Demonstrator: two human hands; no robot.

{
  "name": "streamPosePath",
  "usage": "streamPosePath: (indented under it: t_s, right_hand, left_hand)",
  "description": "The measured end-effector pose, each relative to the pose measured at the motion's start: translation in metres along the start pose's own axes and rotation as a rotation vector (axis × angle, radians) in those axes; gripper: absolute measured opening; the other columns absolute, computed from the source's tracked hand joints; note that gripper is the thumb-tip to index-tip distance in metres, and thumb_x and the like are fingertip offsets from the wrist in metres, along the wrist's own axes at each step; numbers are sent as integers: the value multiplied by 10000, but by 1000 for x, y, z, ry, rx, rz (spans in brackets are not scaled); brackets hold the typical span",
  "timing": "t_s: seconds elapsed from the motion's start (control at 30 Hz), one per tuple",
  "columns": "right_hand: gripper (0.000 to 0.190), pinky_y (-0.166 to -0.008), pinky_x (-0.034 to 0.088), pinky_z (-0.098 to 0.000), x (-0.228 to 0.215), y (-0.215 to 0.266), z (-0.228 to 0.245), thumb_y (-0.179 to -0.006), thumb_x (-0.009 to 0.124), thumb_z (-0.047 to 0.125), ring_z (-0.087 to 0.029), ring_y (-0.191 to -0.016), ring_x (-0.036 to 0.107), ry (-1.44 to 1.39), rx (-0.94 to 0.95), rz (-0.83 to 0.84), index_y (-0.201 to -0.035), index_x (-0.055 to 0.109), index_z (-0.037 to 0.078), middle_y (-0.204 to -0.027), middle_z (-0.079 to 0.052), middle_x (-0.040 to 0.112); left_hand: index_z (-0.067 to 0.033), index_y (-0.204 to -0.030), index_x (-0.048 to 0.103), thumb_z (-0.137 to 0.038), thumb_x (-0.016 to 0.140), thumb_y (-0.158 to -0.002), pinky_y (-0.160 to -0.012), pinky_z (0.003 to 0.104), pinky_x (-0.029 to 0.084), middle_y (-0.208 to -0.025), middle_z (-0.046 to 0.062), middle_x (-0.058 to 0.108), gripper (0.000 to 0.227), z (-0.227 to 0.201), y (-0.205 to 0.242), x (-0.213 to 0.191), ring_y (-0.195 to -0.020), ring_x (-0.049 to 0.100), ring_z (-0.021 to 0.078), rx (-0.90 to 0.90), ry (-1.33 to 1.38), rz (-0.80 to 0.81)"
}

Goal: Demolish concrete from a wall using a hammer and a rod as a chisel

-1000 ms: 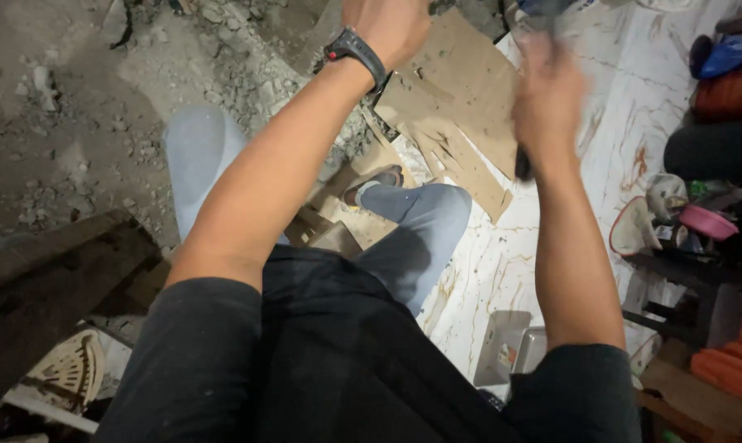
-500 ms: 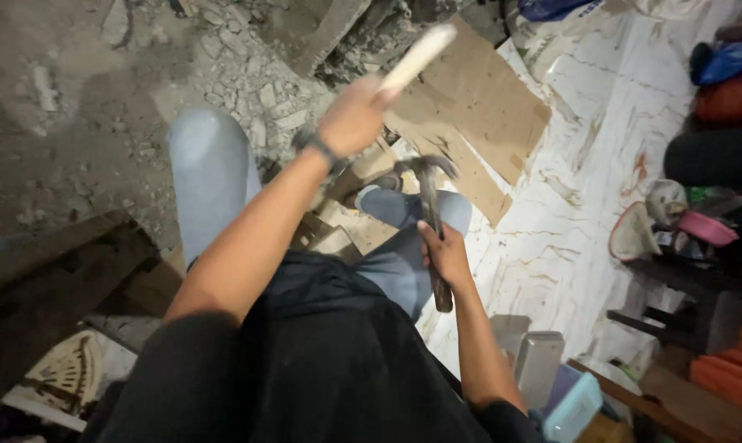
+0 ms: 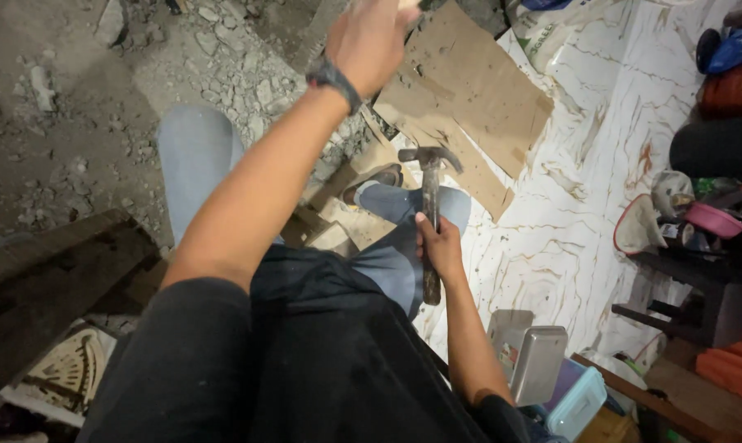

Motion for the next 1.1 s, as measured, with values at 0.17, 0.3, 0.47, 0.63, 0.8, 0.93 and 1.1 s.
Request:
streamPosePath:
  t_s: [0.17, 0.3, 0.47, 0.63, 0.8, 0.93, 1.1]
  right_hand:
    - [303, -406, 370, -247, 3, -6, 2, -926, 549, 279, -131, -417, 463, 4, -52, 11, -722, 510, 59, -558, -41, 502]
    - [339, -410, 383, -268, 5, 0, 8, -959, 476, 289, -158, -408, 457, -28, -38, 19, -731, 522, 43, -558, -58, 508]
    - [342, -418, 380, -262, 5, -2, 36, -972, 432, 286, -142, -427, 442, -92, -73, 41, -784, 553, 27, -583, -55, 507]
    - [217, -470, 443, -258, -13, 22, 146, -944, 456, 270, -129, -491, 498, -62, -510, -6, -874, 501, 70, -626, -26, 537]
    - [367, -424, 432, -256, -46, 59, 252, -946, 505, 425, -124, -460, 479, -180, -1040, -140, -952, 489, 59, -667, -22, 495]
    - [469, -416, 391, -222, -64, -47, 227, -946, 541, 0, -89, -506, 404, -170, -781, -182, -1375, 353, -26, -681, -19, 476]
    - [486, -463, 413, -333, -30, -40, 220, -966, 537, 462, -185, -482, 500, 792, -563, -222, -942, 631, -14, -620, -89, 581]
  left_hand:
    - [-68, -837, 487, -269, 443, -922, -565, 445, 417, -750, 105, 594, 222, 37, 21, 28, -618, 548, 306, -130, 213, 188]
    - [-51, -955, 546, -320, 417, -937, -572, 451, 416, -787, 124, 641, 299, 18, 10, 12, -643, 571, 339, 18, 286, 57]
    - [-43, -968, 661, -168, 471, -864, -578, 467, 467, -868, 158, 719, 250, 11, -16, 14, -692, 643, 394, 121, 216, -1]
    - [-39, -918, 674, -204, 482, -887, -430, 436, 444, -773, 150, 709, 255, 26, -19, 20, -515, 602, 347, 111, 94, 23]
    - [-53, -906, 692, -191, 498, -880, -418, 437, 437, -736, 145, 706, 239, 8, -19, -2, -493, 596, 343, 143, 47, -25]
    - [-13, -814, 671, -180, 512, -855, -397, 451, 420, -667, 172, 668, 234, 24, -21, 15, -457, 562, 373, 154, -25, -57]
    - [-15, -1002, 672, -239, 551, -930, -568, 427, 526, -812, 173, 680, 265, 89, 9, 32, -628, 652, 305, -284, -199, 394]
Point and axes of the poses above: each hand's wrist, its own y-axis away from the middle knuckle, its own x-axis out of the palm, z = x × y, the point moved 8 cm from there along -y, towards the middle knuckle
